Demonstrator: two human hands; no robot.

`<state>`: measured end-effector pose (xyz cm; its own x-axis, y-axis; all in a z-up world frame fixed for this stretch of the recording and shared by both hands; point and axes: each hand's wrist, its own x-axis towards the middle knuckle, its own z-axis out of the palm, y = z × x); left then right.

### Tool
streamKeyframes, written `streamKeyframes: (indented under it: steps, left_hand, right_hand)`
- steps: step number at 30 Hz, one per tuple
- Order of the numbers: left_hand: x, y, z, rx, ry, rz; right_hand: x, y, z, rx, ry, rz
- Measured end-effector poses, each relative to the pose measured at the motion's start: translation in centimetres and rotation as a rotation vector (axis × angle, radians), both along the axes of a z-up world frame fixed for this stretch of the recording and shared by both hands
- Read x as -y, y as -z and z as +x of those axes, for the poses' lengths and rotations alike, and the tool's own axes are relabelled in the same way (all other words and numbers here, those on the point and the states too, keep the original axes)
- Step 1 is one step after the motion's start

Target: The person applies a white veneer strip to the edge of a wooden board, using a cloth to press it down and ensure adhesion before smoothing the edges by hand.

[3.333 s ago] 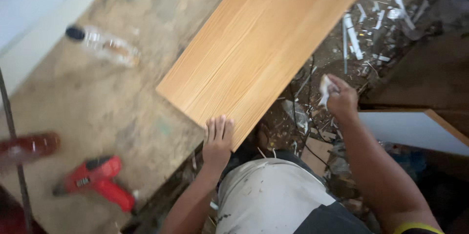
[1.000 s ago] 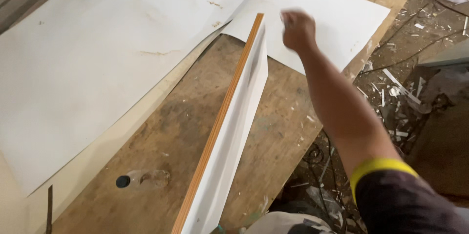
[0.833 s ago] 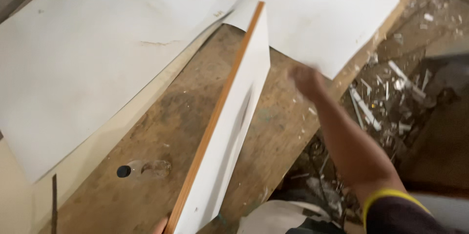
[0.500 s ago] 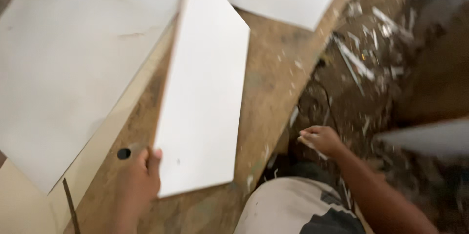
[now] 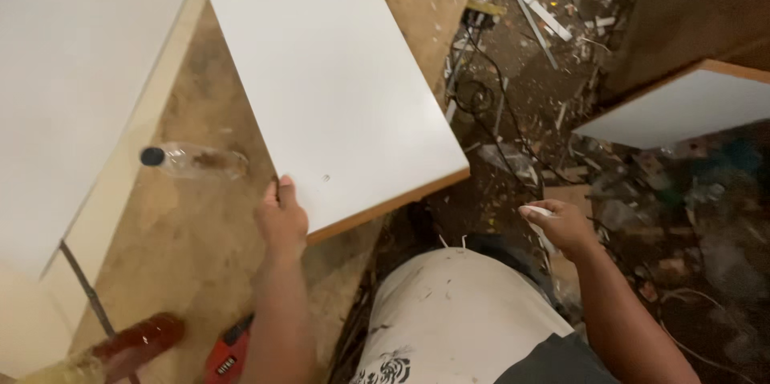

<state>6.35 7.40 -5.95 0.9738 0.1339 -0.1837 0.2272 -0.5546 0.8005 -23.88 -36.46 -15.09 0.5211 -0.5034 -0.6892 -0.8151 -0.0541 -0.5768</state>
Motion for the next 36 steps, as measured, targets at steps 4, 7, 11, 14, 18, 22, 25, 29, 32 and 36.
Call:
streamKeyframes:
  steps: [4, 7, 11, 14, 18, 22, 25, 29, 32, 36]
  left_hand:
    - [4.4, -0.1, -5.9, 0.092, -0.072, -0.049]
    - [5.8, 3.1, -8.1, 0.083, -0.159, -0.122]
    - [6.6, 10.2, -9.2, 0.128, -0.18, -0.113]
    - [9.7, 6.9, -11.5, -0.062, -0.22, 0.022]
    - [7.9, 7.3, -10.6, -0.137, -0.111, 0.16]
    - [5.6, 2.6, -8.6, -0.028, -0.225, 0.146]
    - [-6.0, 15.2, 2.3, -0.037, -0.393, 0.089]
    - [-8.1, 5.1, 5.2, 0.057, -0.424, 0.029]
    - [-15.2, 10.1, 14.7, 0.208, -0.457, 0.241]
    - [-18.3, 12.9, 23.0, 0.558, -0.28, -0.629]
  right_hand:
    - [0.7, 3.8, -5.7, -0.08, -0.092, -0.137]
    - [1.3, 5.0, -10.4, -0.055, -0.041, -0.133]
    - [-0.4, 2.6, -15.1, -0.088, 0.032, -0.125]
    - [-1.7, 3.6, -19.4, -0.097, 0.126, -0.062]
    - [-4.4, 6.3, -21.7, -0.168, 0.2, -0.089]
    - [-4.8, 9.1, -22.5, -0.126, 0.194, -0.073]
    - [-7.1, 8.2, -20.1, 0.336, 0.672, 0.418]
    - [-8.8, 4.9, -16.4, 0.517, 0.745, 0.52]
    - [-10.2, 4.0, -13.4, 0.468, 0.668, 0.563]
    - [-13.9, 3.9, -10.3, 0.716, 0.707, 0.753]
